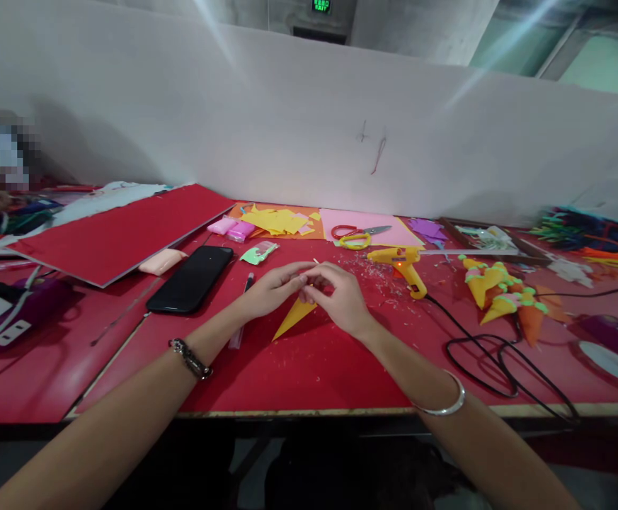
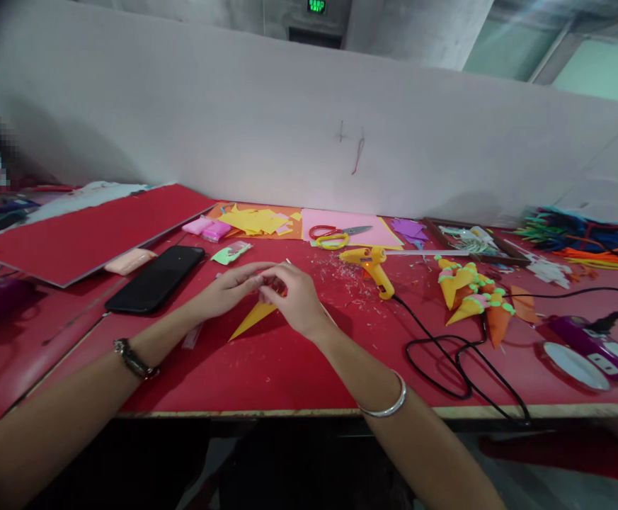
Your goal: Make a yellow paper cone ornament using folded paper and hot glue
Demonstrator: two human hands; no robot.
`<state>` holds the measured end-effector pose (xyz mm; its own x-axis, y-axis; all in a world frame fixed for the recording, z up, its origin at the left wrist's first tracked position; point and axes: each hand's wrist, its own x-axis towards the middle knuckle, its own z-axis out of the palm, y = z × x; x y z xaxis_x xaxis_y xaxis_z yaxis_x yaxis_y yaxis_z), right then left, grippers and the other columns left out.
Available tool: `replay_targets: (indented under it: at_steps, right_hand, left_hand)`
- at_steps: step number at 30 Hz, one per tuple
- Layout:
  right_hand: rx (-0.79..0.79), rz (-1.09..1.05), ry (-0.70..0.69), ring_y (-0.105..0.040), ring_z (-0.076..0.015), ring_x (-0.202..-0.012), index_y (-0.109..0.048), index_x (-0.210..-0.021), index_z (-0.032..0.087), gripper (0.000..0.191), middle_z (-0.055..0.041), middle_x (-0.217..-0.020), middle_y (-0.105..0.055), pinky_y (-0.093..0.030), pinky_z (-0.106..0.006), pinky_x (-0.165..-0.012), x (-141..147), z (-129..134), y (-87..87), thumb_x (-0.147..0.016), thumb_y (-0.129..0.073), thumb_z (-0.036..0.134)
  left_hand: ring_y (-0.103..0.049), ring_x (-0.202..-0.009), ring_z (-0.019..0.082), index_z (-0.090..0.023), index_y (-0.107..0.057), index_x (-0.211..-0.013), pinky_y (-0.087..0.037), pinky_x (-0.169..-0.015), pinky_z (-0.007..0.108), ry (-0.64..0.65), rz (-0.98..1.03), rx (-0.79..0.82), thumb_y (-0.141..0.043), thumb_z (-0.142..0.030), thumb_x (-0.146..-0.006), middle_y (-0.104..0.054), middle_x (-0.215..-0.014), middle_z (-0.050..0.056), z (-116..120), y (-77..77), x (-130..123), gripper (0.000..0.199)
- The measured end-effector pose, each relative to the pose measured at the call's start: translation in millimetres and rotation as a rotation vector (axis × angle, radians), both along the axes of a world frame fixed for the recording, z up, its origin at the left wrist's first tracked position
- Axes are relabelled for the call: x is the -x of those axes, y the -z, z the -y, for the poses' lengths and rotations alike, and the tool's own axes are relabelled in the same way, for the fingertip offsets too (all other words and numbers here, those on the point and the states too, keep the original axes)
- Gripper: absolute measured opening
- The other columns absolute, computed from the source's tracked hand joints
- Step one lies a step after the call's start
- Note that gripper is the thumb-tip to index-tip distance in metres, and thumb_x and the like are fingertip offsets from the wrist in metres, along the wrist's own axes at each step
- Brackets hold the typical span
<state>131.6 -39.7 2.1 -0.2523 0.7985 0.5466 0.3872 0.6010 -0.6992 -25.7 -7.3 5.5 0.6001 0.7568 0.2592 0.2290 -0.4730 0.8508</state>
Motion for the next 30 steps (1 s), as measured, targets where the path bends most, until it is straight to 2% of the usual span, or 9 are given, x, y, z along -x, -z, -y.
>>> replay_targets:
  at_steps: [4,8,12,14,16,20,25,30]
  right_hand:
    - [0.002,-0.017,0.007,-0.054,-0.0107,-0.063,-0.058,-0.08,0.021,0.006,0.0009,-0.071,-0.056,-0.043,-0.025,-0.064,0.1,0.1,-0.6,-0.077,-0.053,0.02]
    - [-0.048,0.011,0.05,-0.053,-0.0107,-0.065,-0.058,-0.074,0.019,0.009,-0.0001,-0.071,-0.055,-0.042,-0.023,-0.062,-1.2,-1.0,-2.3,-0.078,-0.05,0.017]
    - [-0.079,-0.007,0.09,-0.053,-0.0109,-0.068,-0.057,-0.077,0.018,0.008,-0.0011,-0.075,-0.055,-0.043,-0.023,-0.062,-3.6,-2.3,-3.3,-0.078,-0.05,0.017]
    - [-0.055,-0.058,0.066,-0.054,-0.011,-0.071,-0.057,-0.088,0.019,0.012,-0.0023,-0.083,-0.055,-0.044,-0.023,-0.064,-4.2,-2.4,-3.0,-0.077,-0.05,0.018]
    - [-0.022,-0.06,0.004,-0.055,-0.0114,-0.073,-0.057,-0.095,0.02,0.018,-0.0029,-0.086,-0.055,-0.046,-0.024,-0.066,-4.3,-2.1,-2.6,-0.078,-0.051,0.02]
    - [0.019,-0.038,-0.078,-0.056,-0.012,-0.071,-0.06,-0.086,0.02,0.012,-0.0016,-0.077,-0.056,-0.046,-0.026,-0.068,-3.3,-1.5,-1.8,-0.079,-0.051,0.024]
    - [0.115,-0.104,-0.144,-0.058,-0.0103,-0.064,-0.056,-0.084,0.019,0.008,0.0004,-0.073,-0.058,-0.047,-0.025,-0.066,-1.0,-0.8,-1.6,-0.079,-0.049,0.02]
    - [0.146,-0.062,-0.152,-0.059,-0.0109,-0.068,-0.055,-0.081,0.018,0.01,0.0001,-0.071,-0.061,-0.045,-0.025,-0.069,-1.0,2.1,-5.4,-0.081,-0.045,0.018]
  left_hand:
    - [-0.056,-0.07,0.011,-0.013,-0.043,-0.12,-0.044,-0.065,0.022,0.037,0.097,0.097,-0.043,-0.028,-0.083,-0.062,-0.089,0.007,-0.7,1.6,-0.5,0.039]
    - [-0.054,-0.062,0.009,-0.014,-0.026,-0.13,-0.042,-0.06,0.022,0.111,0.242,0.181,-0.046,-0.027,-0.082,-0.059,-0.068,0.001,-3.4,4.0,0.5,0.054]
    - [-0.052,-0.058,0.008,-0.014,-0.025,-0.131,-0.042,-0.061,0.022,0.076,0.323,0.224,-0.047,-0.028,-0.082,-0.059,-0.068,0.0,-6.6,3.4,3.7,0.055]
    - [-0.052,-0.056,0.008,-0.014,-0.025,-0.131,-0.042,-0.06,0.022,0.078,0.32,0.244,-0.046,-0.03,-0.082,-0.06,-0.069,0.0,-7.2,2.5,4.8,0.055]
    - [-0.051,-0.054,0.008,-0.014,-0.023,-0.132,-0.041,-0.057,0.021,0.136,0.284,0.264,-0.046,-0.031,-0.082,-0.059,-0.067,0.0,-6.9,2.1,4.9,0.058]
    - [-0.049,-0.055,0.008,-0.013,-0.024,-0.132,-0.039,-0.054,0.02,0.228,0.248,0.255,-0.045,-0.03,-0.083,-0.057,-0.063,0.0,-5.1,2.4,3.4,0.056]
    - [-0.046,-0.055,0.007,-0.015,-0.026,-0.131,-0.035,-0.054,0.019,0.207,0.204,0.24,-0.045,-0.026,-0.084,-0.055,-0.06,-0.002,-4.5,3.1,4.5,0.052]
    - [-0.046,-0.055,0.007,-0.017,-0.029,-0.13,-0.035,-0.054,0.019,0.198,0.201,0.242,-0.043,-0.027,-0.084,-0.054,-0.061,-0.002,-5.1,4.4,5.2,0.049]
